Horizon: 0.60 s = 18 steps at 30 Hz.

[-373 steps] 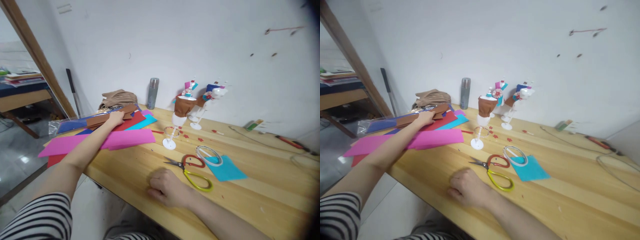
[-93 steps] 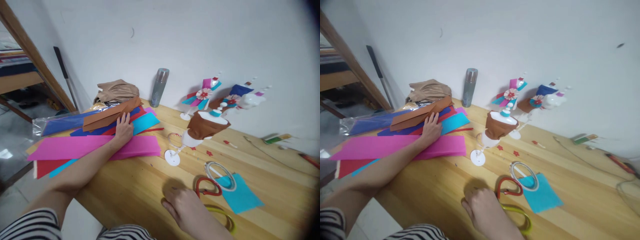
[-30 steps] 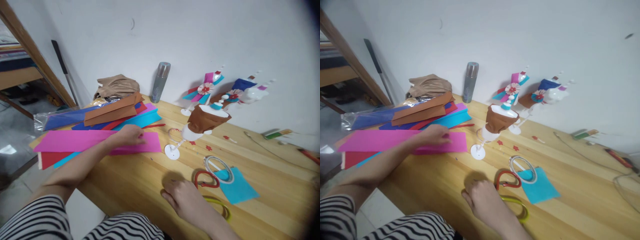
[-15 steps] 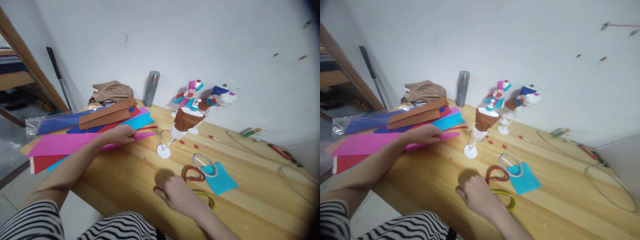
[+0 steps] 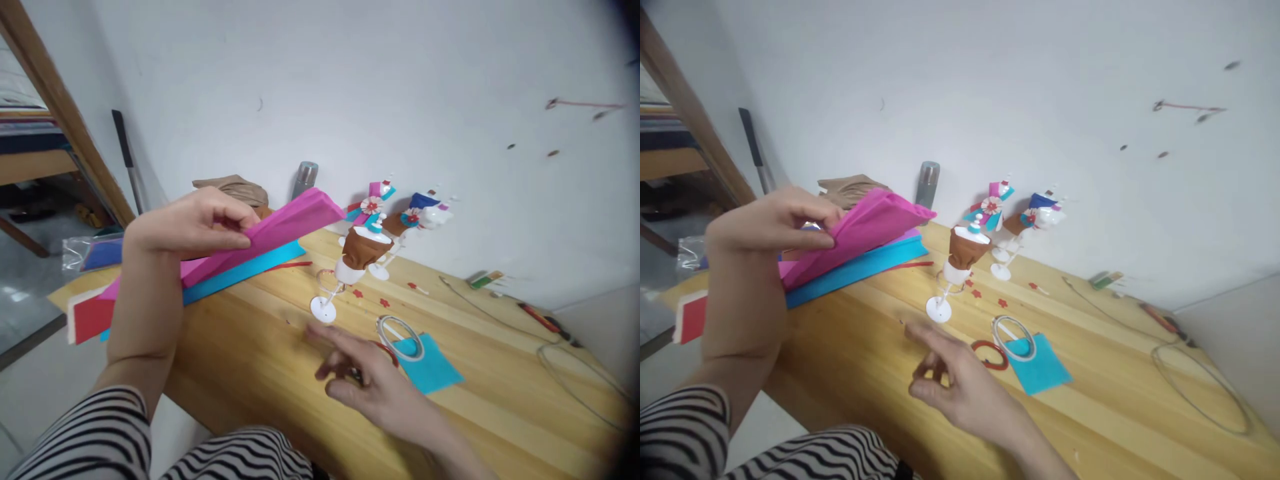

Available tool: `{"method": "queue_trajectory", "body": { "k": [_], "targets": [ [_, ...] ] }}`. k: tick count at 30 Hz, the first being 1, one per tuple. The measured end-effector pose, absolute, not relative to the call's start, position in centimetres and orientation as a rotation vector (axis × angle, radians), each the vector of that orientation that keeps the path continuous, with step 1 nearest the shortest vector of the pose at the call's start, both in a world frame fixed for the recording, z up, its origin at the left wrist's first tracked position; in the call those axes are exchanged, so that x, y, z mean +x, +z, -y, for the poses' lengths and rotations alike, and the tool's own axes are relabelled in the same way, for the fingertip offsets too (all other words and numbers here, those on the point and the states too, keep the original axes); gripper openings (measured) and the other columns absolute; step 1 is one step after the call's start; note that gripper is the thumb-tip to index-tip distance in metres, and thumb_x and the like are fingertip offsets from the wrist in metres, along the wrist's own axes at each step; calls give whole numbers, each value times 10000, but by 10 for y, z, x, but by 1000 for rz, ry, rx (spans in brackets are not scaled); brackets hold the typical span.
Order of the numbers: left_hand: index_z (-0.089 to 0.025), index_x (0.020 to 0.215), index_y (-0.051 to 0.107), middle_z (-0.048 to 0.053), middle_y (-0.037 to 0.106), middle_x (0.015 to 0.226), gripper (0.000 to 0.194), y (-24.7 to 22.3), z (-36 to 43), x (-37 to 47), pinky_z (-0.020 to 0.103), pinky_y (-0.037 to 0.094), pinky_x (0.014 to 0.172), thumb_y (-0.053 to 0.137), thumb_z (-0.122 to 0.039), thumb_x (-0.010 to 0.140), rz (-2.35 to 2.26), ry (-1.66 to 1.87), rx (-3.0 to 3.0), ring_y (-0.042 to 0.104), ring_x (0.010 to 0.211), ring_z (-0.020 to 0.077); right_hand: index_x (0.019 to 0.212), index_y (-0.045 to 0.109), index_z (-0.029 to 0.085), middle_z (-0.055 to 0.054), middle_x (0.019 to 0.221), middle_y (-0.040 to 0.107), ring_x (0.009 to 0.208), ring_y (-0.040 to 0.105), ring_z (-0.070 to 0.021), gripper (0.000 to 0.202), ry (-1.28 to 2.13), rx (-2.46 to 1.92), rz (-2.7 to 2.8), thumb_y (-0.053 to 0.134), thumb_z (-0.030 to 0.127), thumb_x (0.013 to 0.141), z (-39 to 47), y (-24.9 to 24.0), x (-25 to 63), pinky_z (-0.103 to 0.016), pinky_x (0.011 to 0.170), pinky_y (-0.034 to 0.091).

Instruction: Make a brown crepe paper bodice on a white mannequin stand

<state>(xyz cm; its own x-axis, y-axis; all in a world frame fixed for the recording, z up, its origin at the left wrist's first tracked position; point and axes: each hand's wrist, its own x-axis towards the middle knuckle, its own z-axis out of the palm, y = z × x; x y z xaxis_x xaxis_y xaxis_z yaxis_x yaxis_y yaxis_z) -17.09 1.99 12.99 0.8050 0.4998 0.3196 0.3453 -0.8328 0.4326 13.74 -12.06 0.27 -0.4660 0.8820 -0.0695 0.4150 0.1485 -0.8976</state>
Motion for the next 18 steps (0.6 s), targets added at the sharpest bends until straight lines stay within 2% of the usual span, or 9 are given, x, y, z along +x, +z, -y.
{"method": "queue_trajectory", "body": {
  "k": [3,4,7,9,12,15,18],
  "targets": [
    [-191,743,642,-15,646,668,219,134,-8,-162,208,422,609,642,-292,938,-412,596,2634,554,615,92,1509,450,306,-135,1457,582,981,688,-203,777,1216,-1121,1764,731,265,785,105,10,127,-351,785,575],
    [-191,756,654,-13,664,676,194,133,-4,-156,198,431,613,641,-264,935,-358,576,2631,564,612,86,1479,481,298,-127,1410,617,974,682,-199,756,1219,-1089,1717,741,267,770,101,10,123,-355,800,575],
    [-186,804,689,10,710,739,167,123,8,-130,186,442,617,595,-215,940,-329,490,2614,594,645,90,1183,687,233,-95,1090,743,866,672,-207,439,1273,-1080,1614,760,382,777,96,4,117,-345,747,576],
    [-182,779,677,16,713,742,203,114,18,-114,191,445,619,561,-203,944,-340,455,2585,592,650,98,1008,743,230,-97,1011,755,904,677,-235,294,1289,-1159,1567,695,482,864,99,-1,120,-325,689,569],
    [-178,787,682,19,718,755,202,109,25,-108,190,452,647,556,-206,943,-336,413,2570,607,672,100,985,762,254,-94,999,749,889,678,-235,303,1255,-1035,1620,651,527,915,99,-4,133,-330,697,577],
    [-183,904,724,14,741,833,184,111,9,-129,194,453,680,563,-264,938,-579,539,2593,627,718,102,896,766,277,-83,1029,739,960,688,-250,208,1095,-708,1739,744,481,863,88,5,154,-375,850,586],
    [-173,966,739,6,745,877,244,103,-33,-155,210,460,737,543,-312,926,-965,488,2606,656,809,129,1002,776,319,-77,1064,745,933,723,-241,280,1147,-411,2052,703,561,881,75,18,172,-381,891,594]
  ]
}}
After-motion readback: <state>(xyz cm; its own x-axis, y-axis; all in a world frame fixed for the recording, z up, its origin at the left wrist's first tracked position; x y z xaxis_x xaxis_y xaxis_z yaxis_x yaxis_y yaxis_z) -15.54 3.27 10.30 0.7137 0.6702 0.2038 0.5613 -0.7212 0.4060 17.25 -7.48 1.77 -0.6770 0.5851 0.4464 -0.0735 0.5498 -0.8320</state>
